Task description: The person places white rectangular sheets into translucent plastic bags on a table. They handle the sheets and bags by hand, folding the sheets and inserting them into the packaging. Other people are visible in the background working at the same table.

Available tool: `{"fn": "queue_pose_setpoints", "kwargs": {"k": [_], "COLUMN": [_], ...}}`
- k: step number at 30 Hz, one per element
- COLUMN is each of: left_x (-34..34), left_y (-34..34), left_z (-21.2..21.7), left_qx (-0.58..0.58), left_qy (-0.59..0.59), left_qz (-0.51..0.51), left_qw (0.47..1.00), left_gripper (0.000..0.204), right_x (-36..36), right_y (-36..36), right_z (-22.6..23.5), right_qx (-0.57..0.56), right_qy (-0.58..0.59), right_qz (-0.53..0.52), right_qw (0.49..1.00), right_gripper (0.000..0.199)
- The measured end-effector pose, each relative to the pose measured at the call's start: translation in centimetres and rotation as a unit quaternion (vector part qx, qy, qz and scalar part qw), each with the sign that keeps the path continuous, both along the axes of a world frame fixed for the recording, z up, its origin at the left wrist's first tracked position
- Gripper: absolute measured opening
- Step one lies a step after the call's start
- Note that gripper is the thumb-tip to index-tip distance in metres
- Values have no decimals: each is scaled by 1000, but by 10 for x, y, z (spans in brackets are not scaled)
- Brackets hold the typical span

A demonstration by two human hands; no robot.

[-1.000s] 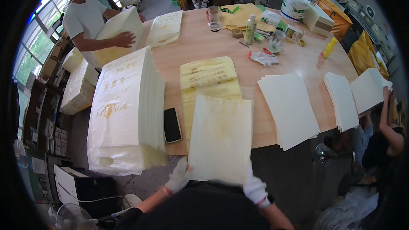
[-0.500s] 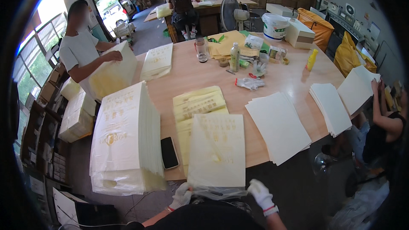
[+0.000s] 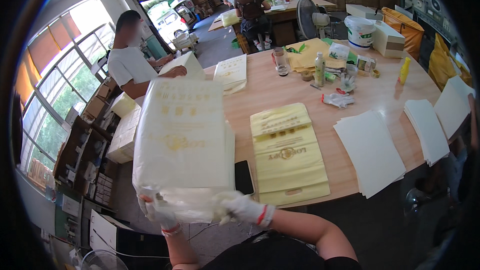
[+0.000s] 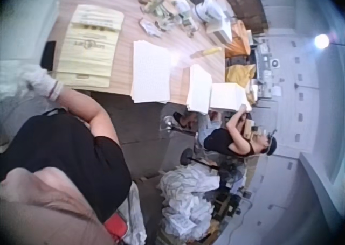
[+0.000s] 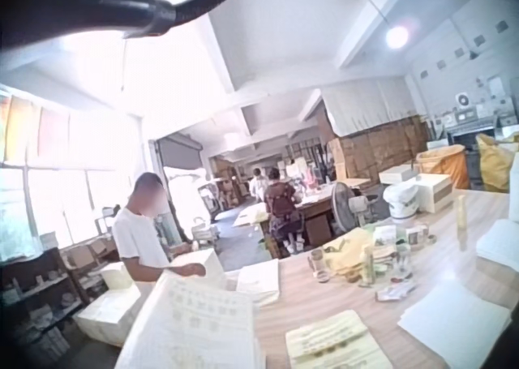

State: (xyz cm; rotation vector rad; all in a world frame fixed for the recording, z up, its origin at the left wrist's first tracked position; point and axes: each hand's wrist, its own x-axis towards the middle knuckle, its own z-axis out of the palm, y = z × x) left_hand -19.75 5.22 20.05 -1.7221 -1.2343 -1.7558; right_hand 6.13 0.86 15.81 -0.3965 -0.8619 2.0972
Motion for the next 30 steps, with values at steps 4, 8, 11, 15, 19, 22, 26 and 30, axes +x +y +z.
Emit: {"fn": "queue_pose_setpoints", "kwargs": {"k": [4, 8, 11, 15, 19, 22, 26, 30], "left_x": [-76, -69, -39, 65, 148, 200, 251, 309], "left_y": [15, -32, -81, -114, -88, -68, -82, -100], "left_z": [-35, -109, -215, -218, -175, -158, -140, -143], "left_qx": [-196, -232, -423, -672, -598, -546, -536, -561], "left_qy": [-415, -523, -536, -112, 74, 183, 180, 153], "left_qz": [-356, -166, -134, -165, -385, -475, -553, -634], "left_qw": [814, 804, 718, 713, 699, 666, 612, 509], "left_gripper": [12, 36, 19, 9, 7, 10, 8, 7], "right_x": [-40, 33, 148, 281, 355, 369, 360, 389], "right_y": [1, -43, -98, -172, -192, -193, -189, -195], "right_z": [1, -43, -111, -101, -105, -101, -94, -111], "right_qx": [102, 201, 255, 75, 27, 61, 113, 141], "right_qy": [-203, -309, -675, -943, -851, -876, -856, -823], "right_qz": [-26, -194, -368, -185, -226, -176, -154, -266], "right_qw": [973, 909, 587, 267, 474, 445, 480, 481], "right_gripper": [40, 52, 46, 88, 85, 78, 68, 65]}}
